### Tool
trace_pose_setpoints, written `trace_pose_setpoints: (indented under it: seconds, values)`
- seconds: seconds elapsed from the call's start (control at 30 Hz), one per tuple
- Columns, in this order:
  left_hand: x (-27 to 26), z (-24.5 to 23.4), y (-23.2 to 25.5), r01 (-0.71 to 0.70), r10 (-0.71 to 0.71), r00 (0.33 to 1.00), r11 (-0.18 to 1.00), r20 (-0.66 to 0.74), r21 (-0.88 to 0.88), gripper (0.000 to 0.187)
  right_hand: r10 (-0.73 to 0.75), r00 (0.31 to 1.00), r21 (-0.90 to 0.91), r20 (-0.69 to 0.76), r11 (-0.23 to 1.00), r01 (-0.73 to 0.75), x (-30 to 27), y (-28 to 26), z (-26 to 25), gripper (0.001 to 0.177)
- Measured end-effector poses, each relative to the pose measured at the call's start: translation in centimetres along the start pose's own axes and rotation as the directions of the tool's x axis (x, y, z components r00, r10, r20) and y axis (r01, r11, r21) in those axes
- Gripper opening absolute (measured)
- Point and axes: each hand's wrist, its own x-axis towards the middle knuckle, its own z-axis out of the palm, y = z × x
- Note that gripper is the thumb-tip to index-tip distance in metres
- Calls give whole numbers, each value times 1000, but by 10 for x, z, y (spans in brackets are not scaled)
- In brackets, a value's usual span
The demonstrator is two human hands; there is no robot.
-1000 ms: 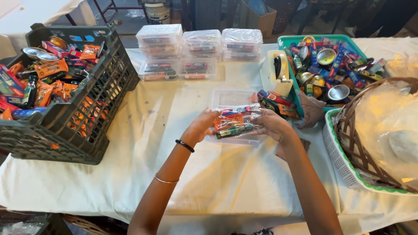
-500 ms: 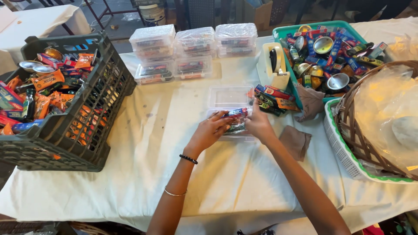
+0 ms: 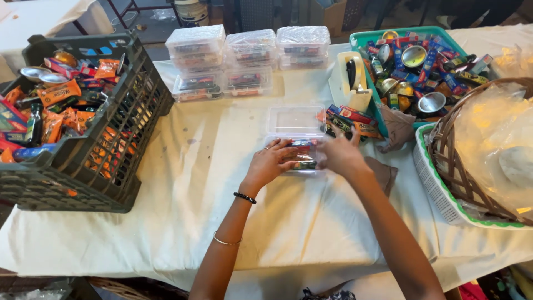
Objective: Packing various snack packets into small plastic containers and then placing them into a larger crate.
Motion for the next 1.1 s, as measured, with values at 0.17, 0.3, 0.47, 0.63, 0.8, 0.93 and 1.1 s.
trace_pose_setpoints:
  seconds: [0.17,0.3,0.47,0.63,0.8,0.93,1.1]
  values:
    - [-3,21,-12,-81,71,984,995,-161,-57,38,194,958,-69,213,981,-183,0,0,4,59]
    - [-11,-16,27,87,-105,971,992,-217,-91,54,142,971,49,193,987,-154,0,-2,-5,60]
    - [4,20,-31,30,-283,870,847,-403,-530,91,203,945,619,255,716,-321,9,20,0,49]
    - [9,50,-60,107,-344,917,700,-202,-706,77,459,868,861,189,348,-371,21,5,18,56]
    - [6,51,-55,107,-328,909,780,-257,-616,77,390,902,972,-184,207,109,32,14,89,79]
    - [6,47,-51,96,-336,895,786,-292,-611,79,457,864,977,-212,87,194,25,-7,56,98]
    - [1,22,-27,220,-434,884,713,-173,-666,91,441,872,971,-214,2,238,28,-3,56,92]
